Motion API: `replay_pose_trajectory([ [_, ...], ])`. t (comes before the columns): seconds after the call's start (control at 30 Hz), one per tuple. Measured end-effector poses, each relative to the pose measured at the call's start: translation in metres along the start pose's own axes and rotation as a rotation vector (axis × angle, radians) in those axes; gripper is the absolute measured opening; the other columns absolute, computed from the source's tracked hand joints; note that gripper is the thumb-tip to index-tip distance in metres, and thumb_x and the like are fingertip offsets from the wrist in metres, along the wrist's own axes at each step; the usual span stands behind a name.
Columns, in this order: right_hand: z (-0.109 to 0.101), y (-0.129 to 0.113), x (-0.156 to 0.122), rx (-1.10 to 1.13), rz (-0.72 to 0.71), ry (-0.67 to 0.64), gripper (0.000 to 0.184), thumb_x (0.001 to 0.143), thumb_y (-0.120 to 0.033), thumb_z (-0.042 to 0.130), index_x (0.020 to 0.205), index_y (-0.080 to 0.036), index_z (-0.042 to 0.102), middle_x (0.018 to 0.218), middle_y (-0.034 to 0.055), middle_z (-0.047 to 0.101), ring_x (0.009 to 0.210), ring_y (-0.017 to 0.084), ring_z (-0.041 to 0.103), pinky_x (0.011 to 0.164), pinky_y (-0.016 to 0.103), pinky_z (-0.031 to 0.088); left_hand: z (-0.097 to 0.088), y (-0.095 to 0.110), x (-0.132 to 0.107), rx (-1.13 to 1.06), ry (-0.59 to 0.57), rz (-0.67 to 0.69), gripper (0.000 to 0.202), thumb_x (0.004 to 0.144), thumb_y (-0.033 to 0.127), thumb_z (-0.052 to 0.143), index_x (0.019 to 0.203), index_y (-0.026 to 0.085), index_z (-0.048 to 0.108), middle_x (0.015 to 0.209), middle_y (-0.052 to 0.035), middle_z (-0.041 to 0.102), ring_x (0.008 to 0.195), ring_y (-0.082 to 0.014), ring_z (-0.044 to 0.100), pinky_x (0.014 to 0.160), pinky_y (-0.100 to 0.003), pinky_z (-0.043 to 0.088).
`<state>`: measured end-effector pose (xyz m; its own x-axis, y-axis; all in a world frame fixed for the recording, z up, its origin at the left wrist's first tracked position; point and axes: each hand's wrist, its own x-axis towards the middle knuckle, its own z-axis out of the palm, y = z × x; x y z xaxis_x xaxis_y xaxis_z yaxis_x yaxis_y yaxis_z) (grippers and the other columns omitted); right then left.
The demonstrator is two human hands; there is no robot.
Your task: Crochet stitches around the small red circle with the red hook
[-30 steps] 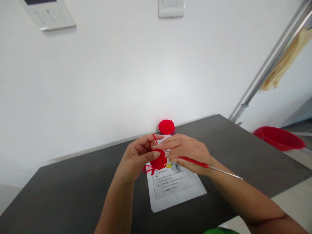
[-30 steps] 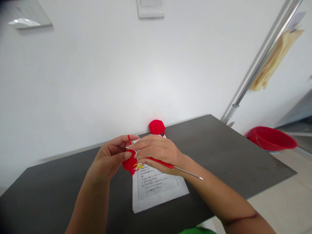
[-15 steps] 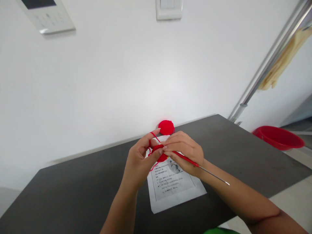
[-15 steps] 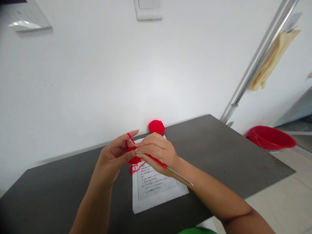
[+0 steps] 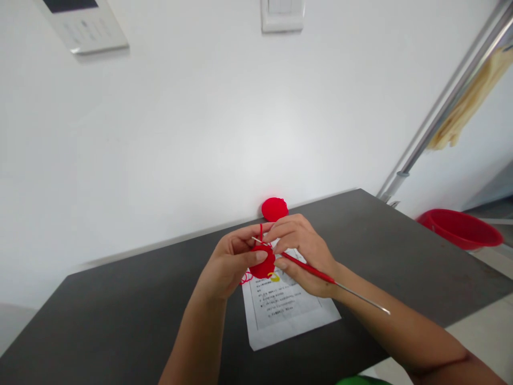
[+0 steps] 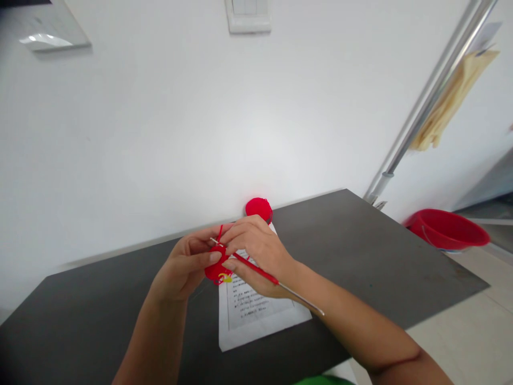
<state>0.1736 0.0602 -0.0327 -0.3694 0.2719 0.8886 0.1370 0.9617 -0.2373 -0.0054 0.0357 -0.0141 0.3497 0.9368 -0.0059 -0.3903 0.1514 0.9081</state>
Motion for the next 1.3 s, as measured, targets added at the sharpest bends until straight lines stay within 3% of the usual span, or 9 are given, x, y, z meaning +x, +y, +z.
replay_pose_trajectory([
  [0.1,-0.009,-0.004,0.004,0.032,-0.036,-0.019,0.006,0.099,-0.026,0.058,0.098,-0.022,0.062,0.095,0.0064,0.076,0.094,0.019,0.071,0.09,0.039,0.056,-0.001,0.0,-0.002,-0.057,-0.07,-0.038,0.04,0.062,0.02,0.085,0.101,0.014,0.08,0.07,-0.0063,0.074,0.065,-0.0213,0.072,0.066,-0.031,0.056],
  [0.27,-0.009,0.001,0.005,0.069,-0.065,-0.018,0.005,0.098,-0.024,0.061,0.099,-0.019,0.064,0.094,0.0072,0.077,0.092,0.018,0.072,0.089,0.037,0.058,0.002,-0.006,-0.002,-0.076,-0.025,-0.019,0.035,0.066,0.02,0.081,0.1,0.018,0.081,0.075,-0.0056,0.075,0.072,-0.0225,0.073,0.069,-0.032,0.055],
  [0.5,-0.014,-0.007,0.007,0.03,-0.112,-0.032,0.008,0.096,-0.017,0.063,0.104,-0.017,0.064,0.1,0.0106,0.079,0.097,0.019,0.072,0.092,0.037,0.058,0.007,0.001,-0.005,-0.152,0.017,0.004,0.037,0.059,0.012,0.076,0.094,0.018,0.083,0.066,-0.0018,0.068,0.062,-0.015,0.063,0.064,-0.028,0.048],
  [0.67,-0.016,-0.016,0.008,0.154,-0.037,0.01,0.01,0.095,-0.017,0.063,0.105,-0.019,0.065,0.1,0.0112,0.08,0.095,0.02,0.074,0.086,0.037,0.061,0.009,0.007,-0.008,-0.219,0.034,0.059,0.036,0.057,0.015,0.073,0.092,0.014,0.082,0.058,0.0007,0.053,0.05,-0.0093,0.043,0.051,-0.023,0.035],
  [0.87,-0.013,-0.017,0.006,0.392,0.138,0.065,0.005,0.094,-0.019,0.066,0.096,-0.02,0.07,0.092,0.0106,0.08,0.088,0.02,0.075,0.081,0.037,0.062,0.013,0.009,-0.011,-0.274,0.025,0.038,0.029,0.058,0.016,0.069,0.083,0.012,0.081,0.052,0.005,0.037,0.048,-0.0069,0.027,0.052,-0.024,0.029],
  [1.0,-0.011,-0.015,0.004,0.556,0.203,0.096,0.006,0.094,-0.024,0.068,0.093,-0.019,0.073,0.089,0.0097,0.08,0.085,0.02,0.075,0.079,0.038,0.061,0.01,0.011,-0.013,-0.249,0.006,0.026,0.026,0.056,0.015,0.069,0.078,0.014,0.082,0.05,0.0036,0.04,0.049,-0.0086,0.036,0.051,-0.023,0.03],
  [1.13,-0.007,-0.014,0.002,0.711,0.306,0.156,0.007,0.092,-0.026,0.071,0.091,-0.019,0.073,0.087,0.0079,0.08,0.081,0.019,0.075,0.075,0.035,0.061,0.007,0.009,-0.017,-0.099,0.036,0.125,0.023,0.058,0.014,0.075,0.08,0.016,0.083,0.049,0.0017,0.051,0.05,-0.0105,0.045,0.05,-0.024,0.035],
  [1.2,-0.006,-0.013,0.002,0.696,0.278,0.183,0.006,0.093,-0.026,0.071,0.091,-0.02,0.073,0.088,0.0075,0.08,0.082,0.018,0.075,0.075,0.034,0.061,0.01,0.008,-0.02,-0.023,0.083,0.171,0.024,0.062,0.014,0.079,0.086,0.018,0.083,0.055,0.0006,0.06,0.052,-0.0102,0.05,0.053,-0.023,0.039],
  [1.3,-0.009,-0.011,0.003,0.487,0.115,0.136,0.006,0.095,-0.025,0.067,0.097,-0.021,0.071,0.096,0.0092,0.081,0.091,0.019,0.076,0.081,0.036,0.061,0.015,0.006,-0.022,0.021,0.126,0.188,0.024,0.067,0.016,0.083,0.091,0.021,0.083,0.067,-0.0002,0.068,0.058,-0.0111,0.058,0.06,-0.024,0.047],
])
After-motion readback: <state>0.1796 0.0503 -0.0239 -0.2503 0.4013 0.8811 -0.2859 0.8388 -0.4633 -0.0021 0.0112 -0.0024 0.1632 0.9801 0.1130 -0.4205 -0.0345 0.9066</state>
